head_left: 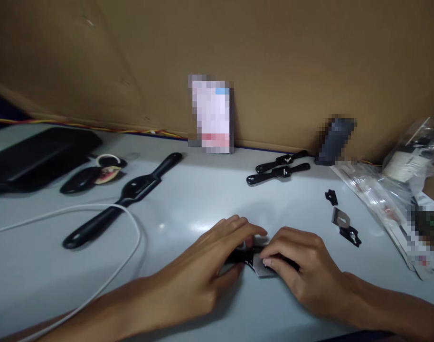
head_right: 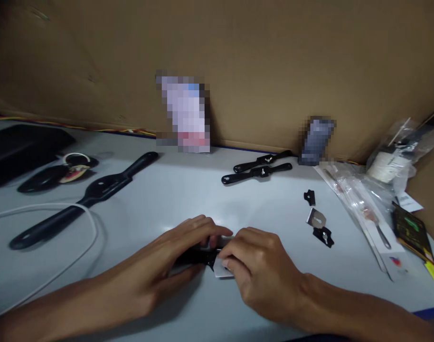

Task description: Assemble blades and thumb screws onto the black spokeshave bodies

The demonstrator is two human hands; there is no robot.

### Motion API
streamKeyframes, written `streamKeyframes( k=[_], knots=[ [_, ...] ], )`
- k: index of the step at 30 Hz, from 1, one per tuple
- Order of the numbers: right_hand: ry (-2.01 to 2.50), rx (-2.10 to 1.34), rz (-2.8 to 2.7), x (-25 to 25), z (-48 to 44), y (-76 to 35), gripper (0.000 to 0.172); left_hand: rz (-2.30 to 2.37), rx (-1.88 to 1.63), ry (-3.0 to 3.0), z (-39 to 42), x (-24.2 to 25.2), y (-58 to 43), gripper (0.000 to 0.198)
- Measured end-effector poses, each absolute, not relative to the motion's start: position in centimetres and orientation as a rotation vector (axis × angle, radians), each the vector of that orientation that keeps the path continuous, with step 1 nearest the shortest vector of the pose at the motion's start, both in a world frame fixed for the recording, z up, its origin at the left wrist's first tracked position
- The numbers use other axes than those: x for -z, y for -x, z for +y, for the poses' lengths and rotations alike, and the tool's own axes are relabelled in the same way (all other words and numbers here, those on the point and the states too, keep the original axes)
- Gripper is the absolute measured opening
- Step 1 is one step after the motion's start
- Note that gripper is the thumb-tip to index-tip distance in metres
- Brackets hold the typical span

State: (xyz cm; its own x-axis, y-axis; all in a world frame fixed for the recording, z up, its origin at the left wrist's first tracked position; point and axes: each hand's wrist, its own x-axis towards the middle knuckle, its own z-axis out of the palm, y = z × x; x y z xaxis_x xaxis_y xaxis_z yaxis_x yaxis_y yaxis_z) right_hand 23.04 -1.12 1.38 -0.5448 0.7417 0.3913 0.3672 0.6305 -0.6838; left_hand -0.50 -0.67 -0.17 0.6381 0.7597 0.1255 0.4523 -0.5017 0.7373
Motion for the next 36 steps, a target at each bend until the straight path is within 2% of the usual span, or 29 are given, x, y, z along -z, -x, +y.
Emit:
streamKeyframes(
  k=[12, 16, 21, 31, 36],
  knots=[
    [0.872, -0.647, -2.219, -1.7, -0.6, -23.5, 0.02, 0.922, -0.669, -2.219, -0.8, 0.8, -0.1, 0.031],
    [0.882, -0.783, -2.156, -1.7, -0.7, -23.4, 0.016, 0.912, -0.657, -2.253, -0.8, 0.7, -0.1, 0.036],
    [0.877, -0.79, -2.163, -1.7, -0.8, -23.3, 0.015, 0.905, -0.705, -2.281, -0.8, 0.9, -0.2, 0.046],
    [0.68, -0.216, -2.45, -2.0, -1.4, -23.3, 0.031, 0.912, -0.728, -2.331, -0.7, 0.4, -0.3, 0.049],
    [0.712, -0.118, -2.494, -1.8, -1.9, -23.3, 0.028, 0.917, -0.654, -2.313, -0.9, 0.3, -0.6, 0.041]
  ],
)
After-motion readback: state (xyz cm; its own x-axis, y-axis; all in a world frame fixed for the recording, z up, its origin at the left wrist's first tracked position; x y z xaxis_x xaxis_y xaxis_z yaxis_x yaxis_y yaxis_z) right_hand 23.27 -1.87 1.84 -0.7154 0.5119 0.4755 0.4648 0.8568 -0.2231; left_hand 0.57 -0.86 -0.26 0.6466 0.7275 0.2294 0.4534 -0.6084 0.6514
